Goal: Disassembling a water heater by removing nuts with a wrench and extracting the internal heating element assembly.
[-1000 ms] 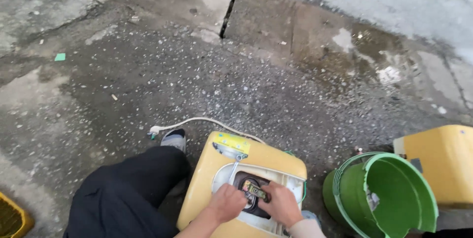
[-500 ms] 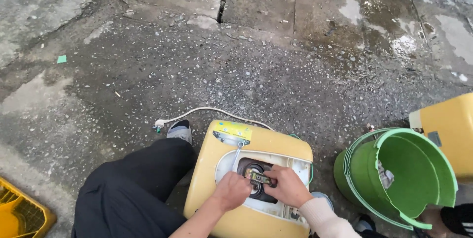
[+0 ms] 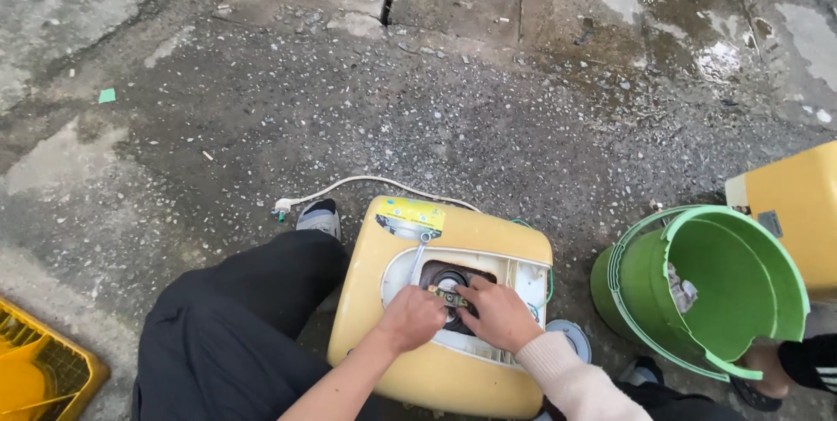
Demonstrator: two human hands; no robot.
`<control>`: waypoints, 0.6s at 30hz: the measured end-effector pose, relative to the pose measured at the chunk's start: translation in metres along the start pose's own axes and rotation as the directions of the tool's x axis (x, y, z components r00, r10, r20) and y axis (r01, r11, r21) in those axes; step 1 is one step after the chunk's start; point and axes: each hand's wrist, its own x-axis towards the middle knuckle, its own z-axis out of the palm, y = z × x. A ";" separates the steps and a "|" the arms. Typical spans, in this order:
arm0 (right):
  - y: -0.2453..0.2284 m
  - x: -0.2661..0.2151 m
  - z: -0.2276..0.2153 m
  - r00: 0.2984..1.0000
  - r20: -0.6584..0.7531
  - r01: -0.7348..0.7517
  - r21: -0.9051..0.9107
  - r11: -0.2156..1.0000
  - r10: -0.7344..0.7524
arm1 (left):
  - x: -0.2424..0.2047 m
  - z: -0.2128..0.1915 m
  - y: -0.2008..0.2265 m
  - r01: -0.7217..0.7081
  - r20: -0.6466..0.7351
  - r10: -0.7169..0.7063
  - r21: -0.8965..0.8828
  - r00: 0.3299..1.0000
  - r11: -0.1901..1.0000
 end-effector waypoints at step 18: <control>-0.009 0.005 0.002 0.887 -0.314 0.285 -0.204 0.937 -0.338 | -0.001 0.014 -0.002 0.010 -0.106 -0.009 0.008 0.994 1.000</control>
